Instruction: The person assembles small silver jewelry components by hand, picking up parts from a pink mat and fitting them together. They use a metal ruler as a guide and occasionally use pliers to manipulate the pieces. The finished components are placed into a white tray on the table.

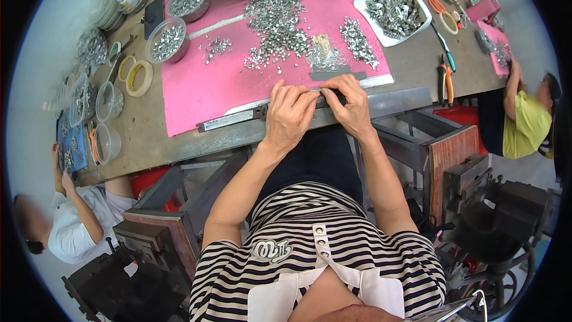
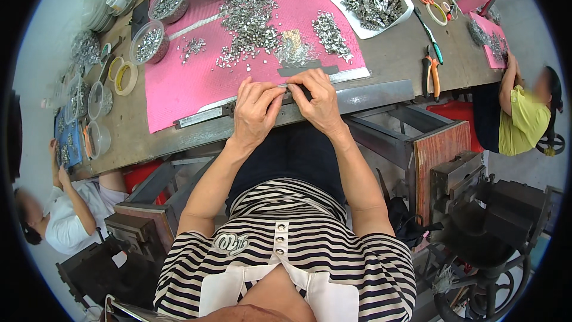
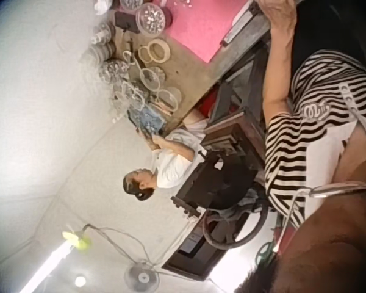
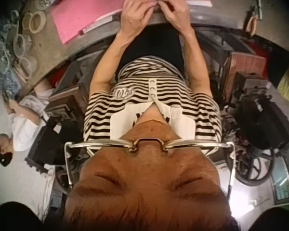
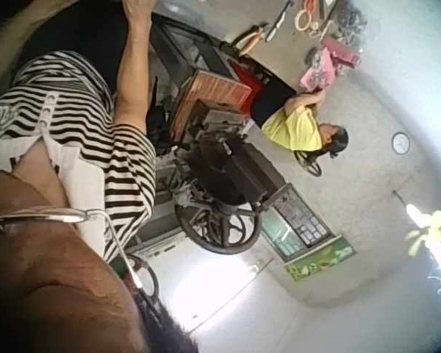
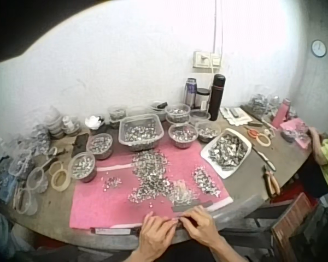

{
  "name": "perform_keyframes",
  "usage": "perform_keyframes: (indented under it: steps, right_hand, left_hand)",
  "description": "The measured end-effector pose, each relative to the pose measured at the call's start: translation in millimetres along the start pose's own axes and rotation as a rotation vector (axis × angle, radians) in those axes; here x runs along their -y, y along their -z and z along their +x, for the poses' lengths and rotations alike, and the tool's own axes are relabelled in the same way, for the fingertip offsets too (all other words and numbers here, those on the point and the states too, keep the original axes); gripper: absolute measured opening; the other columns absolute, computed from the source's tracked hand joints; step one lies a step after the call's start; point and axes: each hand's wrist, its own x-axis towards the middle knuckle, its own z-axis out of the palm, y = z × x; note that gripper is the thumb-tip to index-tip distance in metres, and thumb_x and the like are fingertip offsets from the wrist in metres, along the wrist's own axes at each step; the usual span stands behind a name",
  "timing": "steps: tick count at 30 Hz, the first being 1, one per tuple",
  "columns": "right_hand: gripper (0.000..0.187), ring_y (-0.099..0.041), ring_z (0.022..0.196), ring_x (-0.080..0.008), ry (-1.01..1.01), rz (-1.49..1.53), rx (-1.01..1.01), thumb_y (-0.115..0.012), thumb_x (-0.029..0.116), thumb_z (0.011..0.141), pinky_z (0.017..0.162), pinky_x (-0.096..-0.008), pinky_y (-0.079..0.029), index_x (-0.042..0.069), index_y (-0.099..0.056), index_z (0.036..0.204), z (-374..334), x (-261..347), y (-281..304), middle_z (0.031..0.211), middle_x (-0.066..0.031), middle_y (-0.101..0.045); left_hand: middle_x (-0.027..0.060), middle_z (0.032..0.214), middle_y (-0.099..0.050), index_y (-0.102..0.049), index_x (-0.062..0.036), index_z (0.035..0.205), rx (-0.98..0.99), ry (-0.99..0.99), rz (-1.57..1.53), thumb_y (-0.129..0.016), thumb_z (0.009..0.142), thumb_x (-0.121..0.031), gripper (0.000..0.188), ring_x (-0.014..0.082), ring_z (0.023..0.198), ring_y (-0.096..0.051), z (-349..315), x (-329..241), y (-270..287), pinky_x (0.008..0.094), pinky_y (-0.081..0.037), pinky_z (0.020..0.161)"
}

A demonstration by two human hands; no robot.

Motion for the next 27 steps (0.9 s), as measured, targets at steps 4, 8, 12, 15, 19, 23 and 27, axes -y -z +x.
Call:
perform_keyframes:
  steps: [4,8,12,15,19,23,27]
  right_hand:
    - [0.009,-0.062,0.085,-0.0264,-0.002,0.005,-0.009,-0.074,0.003,0.087,0.08,-0.0378,-0.045,0.003,-0.072,0.095,0.3,0.9,0.1,0.089,-0.007,-0.069]
    - [0.009,-0.063,0.085,-0.0268,0.001,0.017,-0.021,-0.075,0.002,0.086,0.08,-0.0378,-0.046,0.003,-0.072,0.095,1.2,1.8,-0.2,0.089,-0.0076,-0.07]
    - [0.01,-0.063,0.084,-0.0268,-0.021,0.025,-0.016,-0.075,0.002,0.086,0.08,-0.038,-0.046,0.003,-0.073,0.096,0.7,1.9,0.3,0.089,-0.008,-0.07]
    - [0.01,-0.063,0.085,-0.0266,-0.025,0.026,-0.008,-0.075,0.001,0.086,0.081,-0.0379,-0.046,0.003,-0.073,0.096,0.3,2.3,0.5,0.09,-0.0077,-0.07]
    - [0.012,-0.063,0.088,-0.0262,0.006,0.023,0.015,-0.075,0.002,0.086,0.082,-0.0376,-0.045,0.003,-0.073,0.097,-0.9,-1.1,0.8,0.093,-0.0069,-0.07]
    - [0.013,-0.062,0.09,-0.026,-0.006,0.017,0.034,-0.075,0.003,0.086,0.083,-0.0379,-0.045,0.004,-0.073,0.099,-1.5,-0.9,2.2,0.095,-0.0065,-0.07]
    - [0.013,-0.061,0.091,-0.0259,0.002,0.01,0.044,-0.075,0.006,0.087,0.083,-0.0384,-0.044,0.004,-0.072,0.1,-1.7,-1.6,2.4,0.096,-0.0062,-0.069]
  left_hand:
    - [0.0058,0.098,-0.067,-0.07,-0.0062,0.104,-0.006,0.021,0.021,-0.076,0.085,-0.007,0.019,0.0255,0.096,-0.065,1.5,-4.3,-0.7,0.0536,-0.043,0.107]
    - [0.006,0.097,-0.068,-0.07,-0.0064,0.102,-0.029,0.051,0.013,-0.076,0.086,-0.006,0.017,0.0254,0.096,-0.066,0.6,-4.3,-3.1,0.0536,-0.042,0.107]
    - [0.0065,0.097,-0.068,-0.069,-0.0062,0.102,-0.051,0.075,-0.002,-0.076,0.086,-0.006,0.016,0.0258,0.095,-0.066,0.3,-4.3,-4.1,0.054,-0.042,0.108]
    - [0.0073,0.097,-0.068,-0.069,-0.0055,0.102,-0.013,0.078,0.004,-0.075,0.086,-0.005,0.017,0.0273,0.095,-0.065,1.9,-5.8,-1.9,0.0543,-0.042,0.108]
    - [0.009,0.099,-0.068,-0.07,-0.0047,0.104,0.022,0.136,-0.052,-0.075,0.086,-0.005,0.019,0.0296,0.097,-0.064,2.6,-4.3,0.5,0.0545,-0.042,0.109]
    - [0.0104,0.1,-0.067,-0.07,-0.0042,0.107,0.044,0.137,-0.053,-0.075,0.085,-0.006,0.022,0.0309,0.098,-0.064,4.3,-5.2,1.5,0.0547,-0.042,0.109]
    - [0.0116,0.101,-0.067,-0.07,-0.0039,0.11,0.058,0.154,-0.077,-0.074,0.085,-0.005,0.025,0.0318,0.099,-0.064,6.7,-7.4,4.3,0.0555,-0.041,0.11]
